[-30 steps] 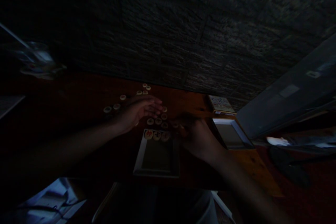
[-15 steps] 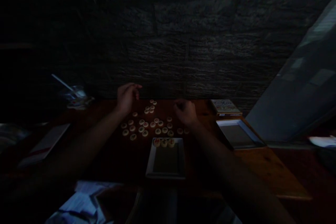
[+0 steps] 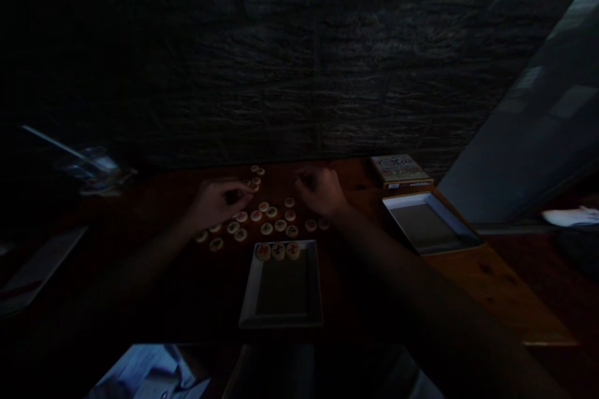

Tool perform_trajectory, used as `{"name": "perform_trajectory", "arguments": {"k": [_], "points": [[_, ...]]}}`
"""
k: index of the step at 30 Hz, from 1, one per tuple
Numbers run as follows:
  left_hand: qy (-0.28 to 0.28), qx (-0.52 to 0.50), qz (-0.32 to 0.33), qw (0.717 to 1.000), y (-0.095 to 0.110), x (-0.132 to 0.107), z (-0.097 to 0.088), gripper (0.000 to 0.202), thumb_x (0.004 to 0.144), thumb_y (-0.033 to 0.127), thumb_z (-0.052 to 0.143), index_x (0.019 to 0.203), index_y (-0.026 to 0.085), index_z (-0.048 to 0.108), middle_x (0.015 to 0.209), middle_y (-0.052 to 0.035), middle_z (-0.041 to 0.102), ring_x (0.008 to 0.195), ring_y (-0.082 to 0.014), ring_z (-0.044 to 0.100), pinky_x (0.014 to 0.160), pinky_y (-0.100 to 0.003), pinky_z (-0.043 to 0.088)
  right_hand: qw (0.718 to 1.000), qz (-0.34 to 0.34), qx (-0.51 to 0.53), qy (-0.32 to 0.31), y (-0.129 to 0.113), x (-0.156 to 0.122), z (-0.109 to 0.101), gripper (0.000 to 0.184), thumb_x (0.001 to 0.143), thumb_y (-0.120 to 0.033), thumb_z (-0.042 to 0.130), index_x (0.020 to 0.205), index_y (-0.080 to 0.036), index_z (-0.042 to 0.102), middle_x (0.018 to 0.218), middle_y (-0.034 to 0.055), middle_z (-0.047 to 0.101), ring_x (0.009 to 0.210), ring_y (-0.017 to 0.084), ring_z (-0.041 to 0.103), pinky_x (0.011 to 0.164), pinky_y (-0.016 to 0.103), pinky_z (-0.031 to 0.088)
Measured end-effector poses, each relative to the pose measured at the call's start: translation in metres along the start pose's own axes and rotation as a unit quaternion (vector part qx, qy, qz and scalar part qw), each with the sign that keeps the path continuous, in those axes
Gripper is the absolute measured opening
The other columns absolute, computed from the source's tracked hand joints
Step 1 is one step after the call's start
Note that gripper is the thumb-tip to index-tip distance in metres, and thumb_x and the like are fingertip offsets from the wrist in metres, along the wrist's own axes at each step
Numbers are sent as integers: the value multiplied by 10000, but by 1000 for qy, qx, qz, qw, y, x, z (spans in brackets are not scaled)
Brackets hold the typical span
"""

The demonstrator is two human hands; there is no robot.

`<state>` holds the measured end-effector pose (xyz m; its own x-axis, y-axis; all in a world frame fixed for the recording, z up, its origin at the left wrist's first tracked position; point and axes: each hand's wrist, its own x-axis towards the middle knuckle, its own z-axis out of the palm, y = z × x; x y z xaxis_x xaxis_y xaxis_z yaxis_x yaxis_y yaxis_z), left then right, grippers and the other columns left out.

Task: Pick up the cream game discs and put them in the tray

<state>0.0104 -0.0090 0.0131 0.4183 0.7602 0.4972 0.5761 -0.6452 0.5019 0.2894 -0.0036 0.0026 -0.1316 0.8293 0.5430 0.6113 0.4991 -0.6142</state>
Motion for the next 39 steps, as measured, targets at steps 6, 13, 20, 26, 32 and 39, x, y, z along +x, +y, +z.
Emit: {"name": "perform_trajectory", "arguments": {"k": [6, 13, 20, 26, 32, 39], "points": [[-44, 6, 30, 999, 2, 2, -1, 144, 854, 265, 690, 928, 230, 809, 852, -49, 765, 751, -183, 685, 715, -293, 509, 1000, 24, -3, -3, 5, 1, 0, 225, 881, -250, 662, 1020, -173, 821, 953, 69, 832, 835, 222, 778, 736, 293, 569], [-12, 3, -7, 1000, -16, 4, -9, 197, 896, 248, 645, 984, 246, 821, 997, -54, 811, 857, -202, 724, 791, -298, 516, 999, 32, 14, -9, 6, 1, -1, 222, 880, -251, 651, 985, -161, 825, 963, 74, 832, 858, 227, 780, 770, 303, 577], [-37, 0, -23, 999, -9, 3, -6, 184, 885, 325, 708, 995, 229, 819, 855, -45, 791, 653, -165, 640, 614, -274, 448, 998, 50, 8, -35, 9, 3, -3, 205, 870, -224, 652, 947, -164, 833, 957, 71, 833, 852, 238, 779, 765, 316, 570], [-110, 5, 69, 992, 11, 3, 12, 259, 935, 381, 680, 1126, 243, 788, 1114, -88, 742, 1044, -239, 685, 915, -386, 516, 998, 12, -19, -54, 4, 2, -3, 201, 883, -234, 647, 919, -181, 838, 937, 49, 831, 826, 232, 773, 745, 310, 558], [-135, 44, 100, 985, 13, 3, 18, 259, 983, 366, 616, 1147, 240, 773, 1170, -94, 717, 1114, -253, 654, 979, -438, 490, 997, 10, -38, -59, 2, 2, -4, 200, 883, -220, 634, 890, -184, 831, 887, 33, 825, 808, 217, 768, 733, 295, 546], [-155, 53, 109, 980, 8, 2, 21, 294, 980, 436, 631, 1150, 241, 769, 1210, -101, 691, 1148, -268, 629, 1019, -454, 460, 997, -5, -43, -69, 1, -1, -1, 209, 886, -227, 626, 881, -174, 827, 880, 46, 819, 769, 207, 756, 703, 283, 531]]}}
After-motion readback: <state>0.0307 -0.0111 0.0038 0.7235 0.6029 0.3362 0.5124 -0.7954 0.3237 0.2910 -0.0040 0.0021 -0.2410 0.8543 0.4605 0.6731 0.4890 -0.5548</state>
